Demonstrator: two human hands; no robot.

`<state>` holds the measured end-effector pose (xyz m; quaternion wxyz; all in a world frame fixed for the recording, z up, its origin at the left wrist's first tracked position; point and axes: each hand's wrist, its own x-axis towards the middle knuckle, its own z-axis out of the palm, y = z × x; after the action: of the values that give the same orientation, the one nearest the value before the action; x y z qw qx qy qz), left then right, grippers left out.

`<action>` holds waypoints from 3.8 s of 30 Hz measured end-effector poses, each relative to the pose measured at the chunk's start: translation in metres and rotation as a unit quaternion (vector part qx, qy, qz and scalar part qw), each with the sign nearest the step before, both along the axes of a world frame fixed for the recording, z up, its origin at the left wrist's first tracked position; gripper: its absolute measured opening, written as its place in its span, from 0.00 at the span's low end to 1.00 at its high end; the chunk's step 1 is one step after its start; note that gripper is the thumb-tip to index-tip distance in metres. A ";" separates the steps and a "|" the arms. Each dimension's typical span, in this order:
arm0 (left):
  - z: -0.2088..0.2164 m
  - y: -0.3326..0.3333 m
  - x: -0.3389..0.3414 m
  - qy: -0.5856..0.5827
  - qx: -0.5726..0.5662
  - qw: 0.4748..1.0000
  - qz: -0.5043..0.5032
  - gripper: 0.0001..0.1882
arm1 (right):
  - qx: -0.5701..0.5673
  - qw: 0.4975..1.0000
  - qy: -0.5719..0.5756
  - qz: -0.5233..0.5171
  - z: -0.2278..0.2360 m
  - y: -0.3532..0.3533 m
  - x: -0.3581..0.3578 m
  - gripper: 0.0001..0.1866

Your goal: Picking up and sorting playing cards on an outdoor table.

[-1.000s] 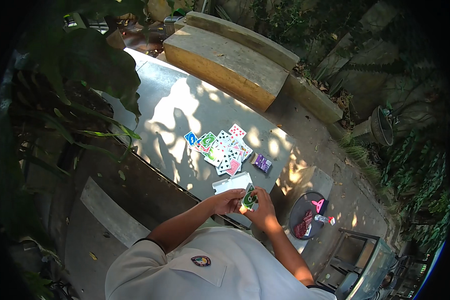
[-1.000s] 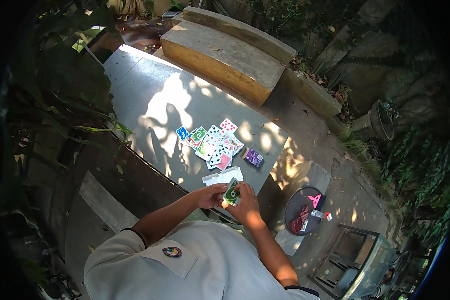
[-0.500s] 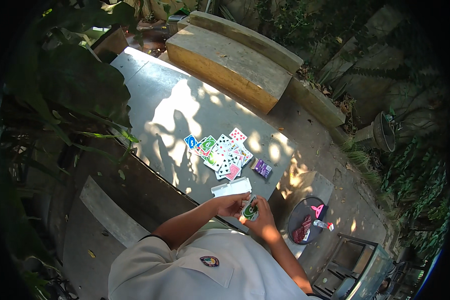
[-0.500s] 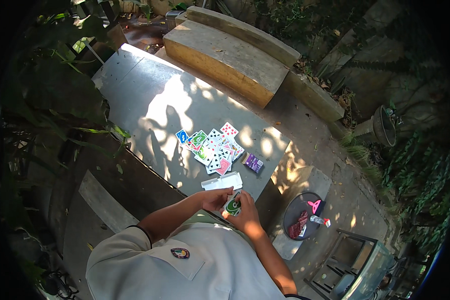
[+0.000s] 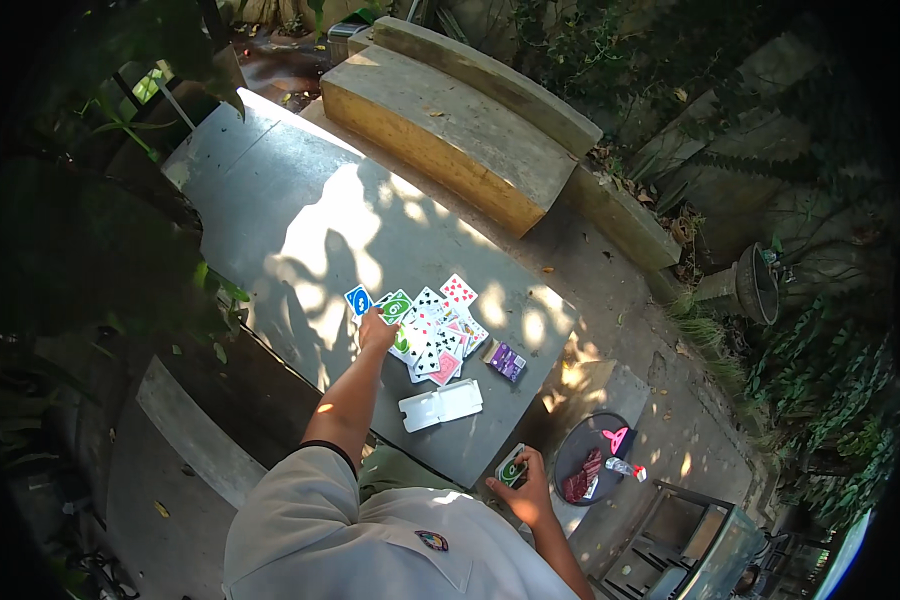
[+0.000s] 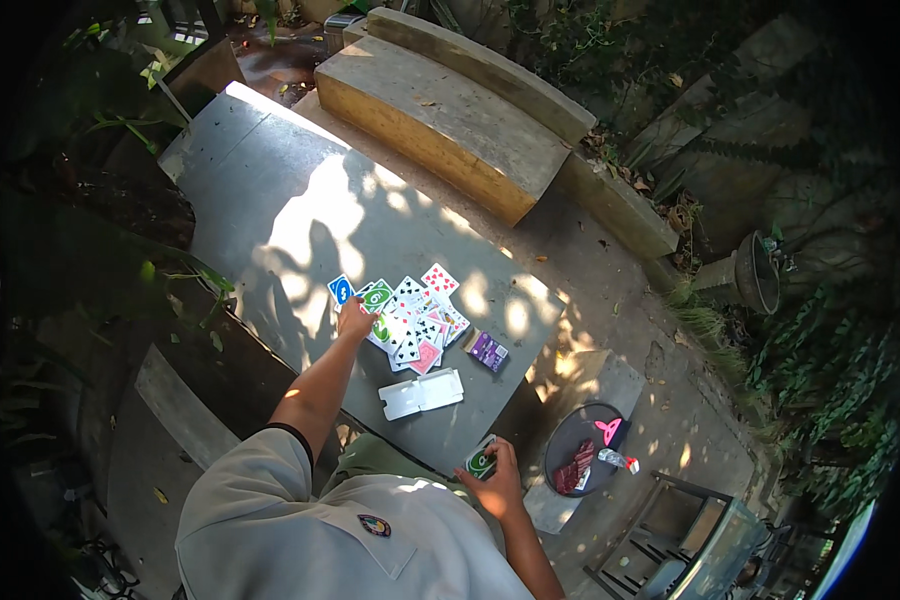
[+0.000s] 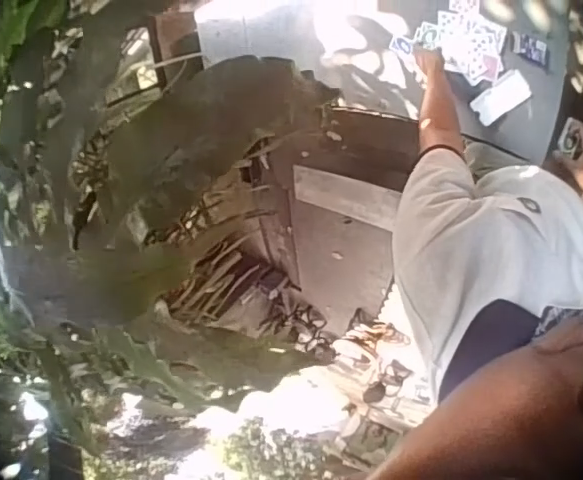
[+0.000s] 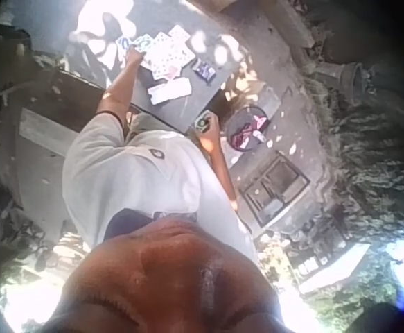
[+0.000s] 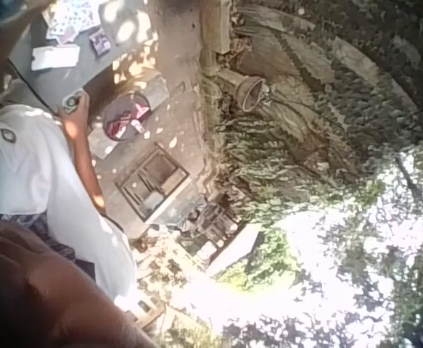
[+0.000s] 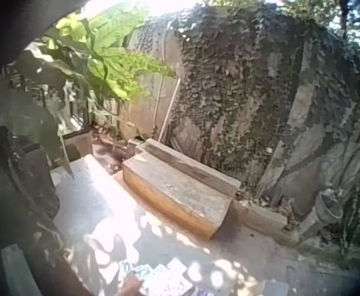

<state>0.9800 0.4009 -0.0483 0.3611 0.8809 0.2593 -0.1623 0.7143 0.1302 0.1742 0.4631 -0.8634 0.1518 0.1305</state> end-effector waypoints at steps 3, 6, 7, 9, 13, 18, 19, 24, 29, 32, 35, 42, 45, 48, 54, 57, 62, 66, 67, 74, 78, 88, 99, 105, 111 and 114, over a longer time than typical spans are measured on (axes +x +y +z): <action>0.008 -0.007 0.013 0.038 0.036 0.998 -0.018 0.38 | -0.009 1.000 0.021 -0.009 -0.004 -0.002 -0.003 0.28; 0.010 -0.017 0.017 0.097 0.095 0.991 0.017 0.38 | -0.036 0.999 -0.034 0.024 -0.007 -0.004 0.000 0.29; 0.011 -0.018 0.016 0.097 0.109 0.989 0.014 0.35 | -0.036 0.999 -0.033 0.025 -0.004 -0.003 0.003 0.29; 0.008 -0.020 0.019 0.114 0.141 0.983 0.008 0.33 | 0.003 1.000 0.008 0.005 -0.001 -0.002 0.008 0.29; 0.011 -0.019 0.014 0.083 0.172 0.981 -0.009 0.29 | 0.035 0.999 0.023 -0.021 -0.010 -0.008 0.007 0.29; 0.007 -0.008 -0.003 -0.021 0.120 0.992 0.014 0.26 | 0.038 0.999 0.017 -0.020 -0.013 -0.015 0.011 0.29; 0.008 -0.008 -0.004 -0.023 0.120 0.992 0.015 0.26 | 0.038 0.999 0.015 -0.020 -0.015 -0.016 0.011 0.29; 0.003 -0.001 -0.015 -0.059 0.098 0.992 0.050 0.12 | 0.065 0.998 0.001 -0.025 -0.021 -0.018 0.011 0.28; -0.013 0.004 -0.038 -0.202 -0.112 0.966 0.114 0.08 | 0.079 0.997 0.018 -0.012 -0.005 -0.006 0.012 0.28; -0.007 0.000 -0.057 -0.190 -0.225 0.951 0.094 0.13 | 0.016 0.998 -0.030 0.053 0.003 0.004 0.021 0.28; 0.036 -0.015 -0.078 -0.088 -0.390 0.915 0.057 0.20 | -0.061 0.985 -0.105 0.121 0.011 0.015 0.031 0.28; 0.135 -0.037 -0.122 0.112 -0.577 0.798 -0.134 0.17 | -0.142 0.928 -0.135 0.318 0.034 0.053 0.068 0.28; 0.139 -0.050 -0.139 0.159 -0.606 0.767 -0.138 0.14 | -0.142 0.911 -0.139 0.360 0.037 0.064 0.070 0.26; 0.157 -0.055 -0.155 0.212 -0.720 0.661 0.004 0.11 | -0.114 0.913 -0.156 0.359 0.037 0.065 0.070 0.29; 0.148 -0.055 -0.200 0.272 -0.856 0.418 0.136 0.15 | -0.095 0.931 -0.163 0.311 0.040 0.080 0.069 0.30; 0.143 -0.050 -0.202 0.272 -0.922 0.263 0.077 0.15 | -0.087 0.937 -0.179 0.288 0.033 0.079 0.068 0.30; 0.159 -0.048 -0.192 0.270 -0.848 0.419 0.178 0.20 | -0.076 0.947 -0.158 0.270 0.034 0.073 0.071 0.32; 0.152 -0.051 -0.181 0.248 -0.847 0.446 0.149 0.20 | -0.092 0.945 -0.180 0.256 0.036 0.074 0.075 0.32; 0.149 -0.052 -0.179 0.235 -0.846 0.455 0.149 0.20 | -0.090 0.948 -0.178 0.249 0.035 0.075 0.076 0.32; 0.153 -0.057 -0.168 0.243 -0.831 0.485 0.124 0.20 | -0.112 0.953 -0.170 0.223 0.026 0.065 0.078 0.32; 0.158 -0.062 -0.154 0.300 -0.826 0.471 0.085 0.18 | -0.129 0.957 -0.179 0.190 0.021 0.063 0.077 0.31; 0.055 -0.048 -0.087 0.202 -0.495 0.845 0.005 0.23 | 0.020 0.994 -0.106 0.004 0.003 0.030 0.060 0.25; -0.012 -0.012 -0.017 0.033 0.016 0.985 0.167 0.38 | 0.077 0.992 0.012 -0.101 -0.053 -0.016 -0.026 0.26; 0.003 -0.011 -0.010 0.092 0.072 0.989 0.091 0.36 | 0.155 0.975 -0.002 -0.160 -0.037 -0.011 -0.024 0.24; 0.012 -0.012 -0.023 -0.015 0.052 0.997 0.048 0.32 | 0.181 0.966 -0.012 -0.184 -0.028 -0.017 -0.024 0.24; -0.004 0.006 -0.042 -0.108 -0.064 0.990 0.065 0.31 | 0.193 0.970 -0.030 -0.143 -0.033 -0.017 -0.017 0.24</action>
<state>0.9383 0.4068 -0.0520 0.4527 0.8494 0.2650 -0.0586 0.6972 0.1137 0.1413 0.6395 -0.7302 0.2320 0.0638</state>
